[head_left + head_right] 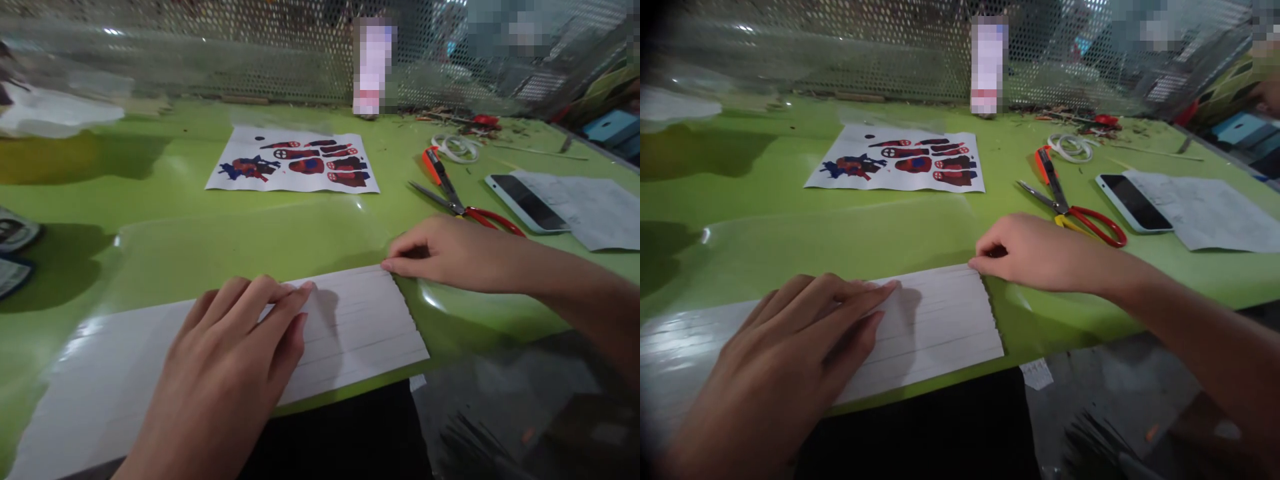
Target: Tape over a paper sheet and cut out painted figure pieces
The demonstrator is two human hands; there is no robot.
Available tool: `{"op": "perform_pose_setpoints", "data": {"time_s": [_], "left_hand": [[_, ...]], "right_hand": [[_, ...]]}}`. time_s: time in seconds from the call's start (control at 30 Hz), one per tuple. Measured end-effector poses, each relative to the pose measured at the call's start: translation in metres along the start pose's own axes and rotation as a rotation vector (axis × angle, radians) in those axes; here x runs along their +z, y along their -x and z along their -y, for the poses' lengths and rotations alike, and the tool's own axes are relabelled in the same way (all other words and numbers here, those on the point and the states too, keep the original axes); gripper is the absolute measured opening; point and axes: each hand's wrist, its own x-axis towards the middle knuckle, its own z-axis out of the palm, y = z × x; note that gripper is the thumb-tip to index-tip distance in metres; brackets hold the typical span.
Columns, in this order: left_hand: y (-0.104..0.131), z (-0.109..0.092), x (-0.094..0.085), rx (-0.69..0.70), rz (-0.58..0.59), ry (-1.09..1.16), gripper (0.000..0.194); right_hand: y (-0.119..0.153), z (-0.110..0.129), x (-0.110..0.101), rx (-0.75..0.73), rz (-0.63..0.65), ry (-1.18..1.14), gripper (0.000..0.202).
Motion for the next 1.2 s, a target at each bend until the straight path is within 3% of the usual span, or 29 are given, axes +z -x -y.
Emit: {"op": "perform_pose_setpoints", "data": {"time_s": [0.2,0.6,1.2], "left_hand": [[0.001,0.002,0.003,0.006,-0.004,0.002,0.028],[0.003,0.007,0.004,0.002,0.004,0.018,0.024],[0.002,0.004,0.002,-0.002,-0.003,0.024,0.026]], "right_hand": [[-0.010,-0.006,-0.001,0.128,0.062,-0.093,0.029],[-0.014,-0.009,-0.004,0.169,0.180,-0.037,0.031],[-0.016,-0.008,-0.004,0.151,0.176,0.026,0.029]]}}
